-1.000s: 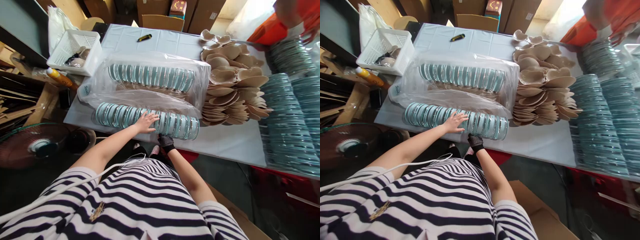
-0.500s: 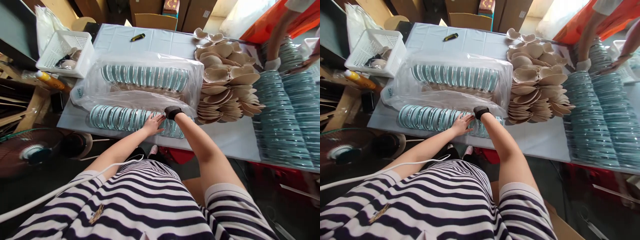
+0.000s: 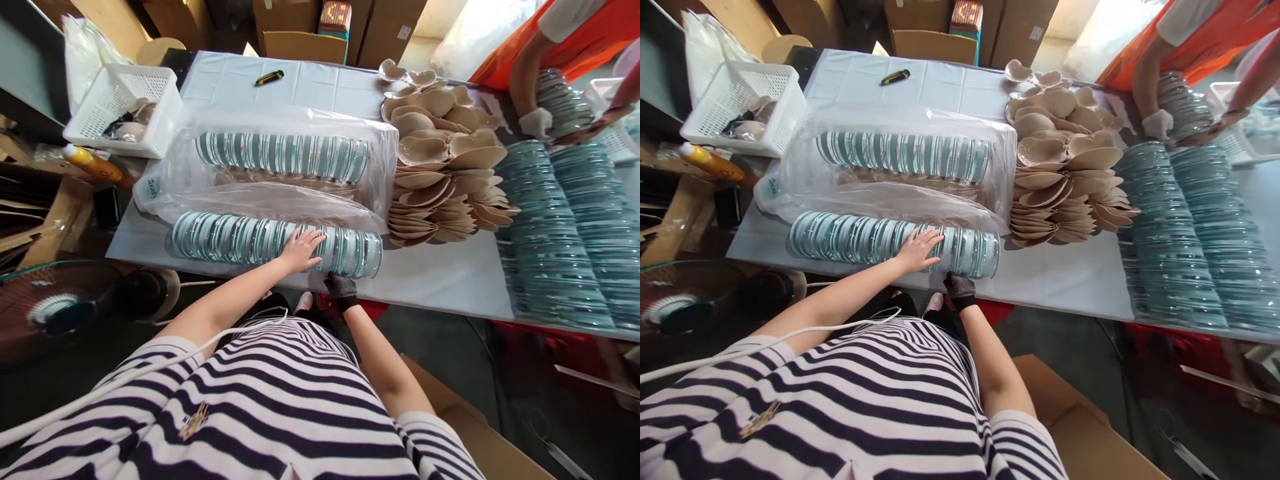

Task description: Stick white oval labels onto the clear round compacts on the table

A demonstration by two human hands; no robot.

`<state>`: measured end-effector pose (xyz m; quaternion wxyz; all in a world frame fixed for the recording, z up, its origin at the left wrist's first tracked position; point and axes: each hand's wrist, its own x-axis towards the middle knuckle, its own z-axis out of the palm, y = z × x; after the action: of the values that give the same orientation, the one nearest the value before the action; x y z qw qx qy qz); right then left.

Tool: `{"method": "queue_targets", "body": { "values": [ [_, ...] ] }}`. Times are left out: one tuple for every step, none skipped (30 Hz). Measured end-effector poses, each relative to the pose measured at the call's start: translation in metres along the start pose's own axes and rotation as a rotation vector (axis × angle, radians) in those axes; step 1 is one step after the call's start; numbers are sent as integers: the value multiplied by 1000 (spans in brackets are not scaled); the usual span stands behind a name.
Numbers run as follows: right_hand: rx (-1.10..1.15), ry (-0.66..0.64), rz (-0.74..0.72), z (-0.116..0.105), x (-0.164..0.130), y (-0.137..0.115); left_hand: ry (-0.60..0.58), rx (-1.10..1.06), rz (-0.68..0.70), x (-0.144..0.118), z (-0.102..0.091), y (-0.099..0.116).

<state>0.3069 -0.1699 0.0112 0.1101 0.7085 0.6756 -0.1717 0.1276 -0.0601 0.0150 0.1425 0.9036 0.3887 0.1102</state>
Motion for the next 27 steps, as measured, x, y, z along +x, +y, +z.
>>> {"method": "queue_targets", "body": {
  "values": [
    [15,60,16,-12,3,6,6,-2,2,2,-2,2],
    [21,131,49,-27,7,12,15,-4,16,5,-3,5],
    [14,195,91,-46,15,19,21,-6,42,9,-5,10],
    [-9,231,150,-67,25,25,21,-10,74,14,-5,15],
    [-47,214,198,-89,38,30,11,-13,103,20,-5,20],
    [-100,152,197,-109,53,33,-6,-16,122,25,-4,25],
    [-173,52,169,-126,69,33,-26,-19,129,31,-2,29],
    [-252,-40,123,-139,85,31,-43,-22,128,35,0,32],
    [-316,-121,77,-149,100,28,-55,-24,126,38,2,33],
    [-362,-179,40,-155,113,24,-59,-24,126,39,4,33],
    [-385,-214,15,-159,123,19,-56,-24,130,40,6,33],
    [-393,-235,-6,-160,130,15,-53,-21,137,40,7,31],
    [-396,-249,-33,-159,134,12,-53,-17,144,39,8,30],
    [-407,-257,-71,-158,134,10,-55,-11,148,39,8,28],
    [-418,-251,-111,-157,132,10,-59,-6,149,38,8,27],
    [-425,-227,-143,-156,127,11,-62,-1,148,38,8,27],
    [-422,-191,-163,-154,120,13,-63,1,145,38,8,27],
    [-404,-146,-163,-152,110,16,-60,1,143,37,8,27],
    [-370,-94,-142,-147,98,19,-53,-1,139,37,8,28],
    [-328,-44,-108,-140,84,22,-44,-5,136,37,8,28],
    [-282,-6,-69,-130,69,25,-37,-8,133,37,9,29],
    [-233,22,-28,-117,53,27,-33,-12,132,36,9,30],
    [-187,35,14,-102,37,29,-33,-14,131,36,10,30],
    [-147,28,53,-83,22,29,-35,-17,132,36,10,30],
    [-113,4,89,-64,9,29,-40,-18,133,35,10,30],
    [-85,-29,118,-46,-2,29,-45,-19,135,35,10,30],
    [-61,-57,139,-29,-11,28,-49,-21,134,34,9,29]
  ]
}}
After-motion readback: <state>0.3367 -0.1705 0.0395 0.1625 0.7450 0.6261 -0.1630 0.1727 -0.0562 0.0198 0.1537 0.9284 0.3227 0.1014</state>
